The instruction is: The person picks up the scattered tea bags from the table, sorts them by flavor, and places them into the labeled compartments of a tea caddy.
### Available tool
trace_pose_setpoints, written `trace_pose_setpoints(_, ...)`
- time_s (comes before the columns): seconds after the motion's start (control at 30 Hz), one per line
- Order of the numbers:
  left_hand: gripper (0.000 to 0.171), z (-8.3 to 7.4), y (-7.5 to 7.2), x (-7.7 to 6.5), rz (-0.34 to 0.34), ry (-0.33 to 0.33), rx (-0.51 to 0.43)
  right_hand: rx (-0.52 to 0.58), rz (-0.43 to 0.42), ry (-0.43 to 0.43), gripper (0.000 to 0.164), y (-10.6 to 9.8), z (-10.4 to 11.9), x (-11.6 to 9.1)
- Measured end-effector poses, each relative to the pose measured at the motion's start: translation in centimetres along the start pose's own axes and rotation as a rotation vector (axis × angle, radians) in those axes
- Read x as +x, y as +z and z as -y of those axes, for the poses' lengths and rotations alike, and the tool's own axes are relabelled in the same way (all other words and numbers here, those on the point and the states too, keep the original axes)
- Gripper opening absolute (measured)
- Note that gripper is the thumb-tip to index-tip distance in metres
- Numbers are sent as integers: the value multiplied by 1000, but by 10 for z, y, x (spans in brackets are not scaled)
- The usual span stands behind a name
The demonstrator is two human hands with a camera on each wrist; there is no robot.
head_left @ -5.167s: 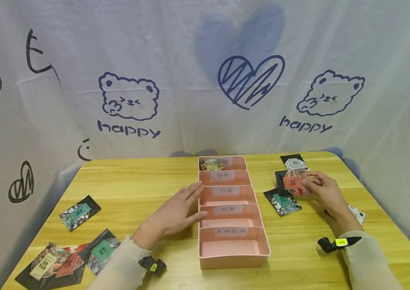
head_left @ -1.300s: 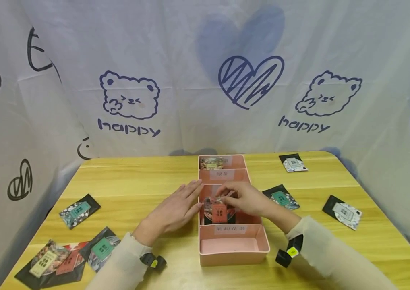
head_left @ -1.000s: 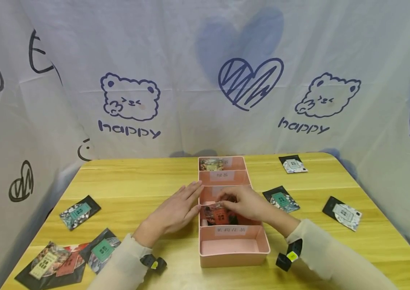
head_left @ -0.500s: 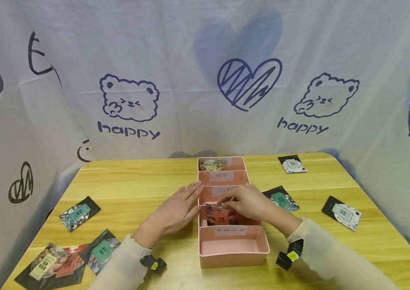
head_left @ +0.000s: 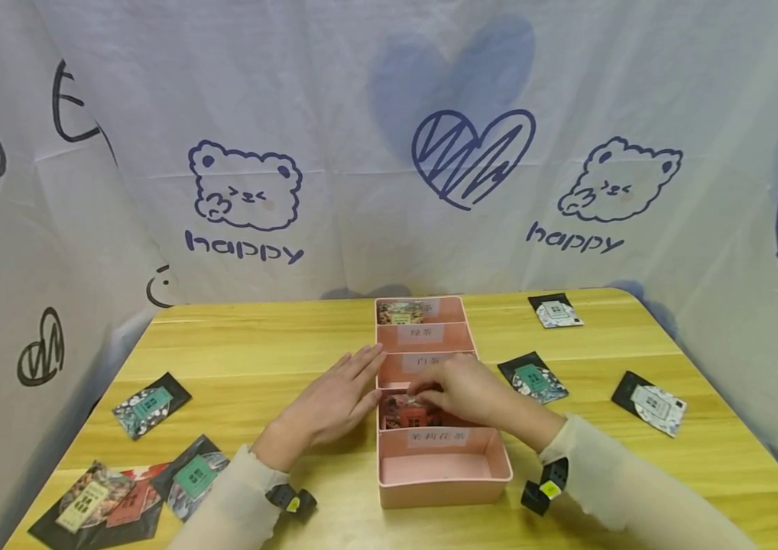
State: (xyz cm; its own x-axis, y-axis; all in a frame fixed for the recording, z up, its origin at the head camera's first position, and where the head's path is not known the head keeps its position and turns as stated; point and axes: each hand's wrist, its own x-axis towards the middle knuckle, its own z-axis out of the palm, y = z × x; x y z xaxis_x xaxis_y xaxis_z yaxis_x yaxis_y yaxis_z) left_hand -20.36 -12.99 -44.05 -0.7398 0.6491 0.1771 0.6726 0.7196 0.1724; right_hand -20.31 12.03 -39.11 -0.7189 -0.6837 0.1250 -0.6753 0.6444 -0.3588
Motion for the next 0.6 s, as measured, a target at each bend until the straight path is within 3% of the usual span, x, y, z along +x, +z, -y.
trace_pose_setpoints(0.27, 60, 0, 0, 0, -1, 3, 7, -101, -38, -96, 11, -2, -1, -2)
trace_pose_setpoints(0.43, 60, 0, -1, 0, -4, 1, 6, -87, -36, -146, 12, -2, 0, -1)
trace_pose_setpoints(0.6, 60, 0, -1, 0, -2, 4, 11, -46, -41, -131, 12, 0, 0, 1)
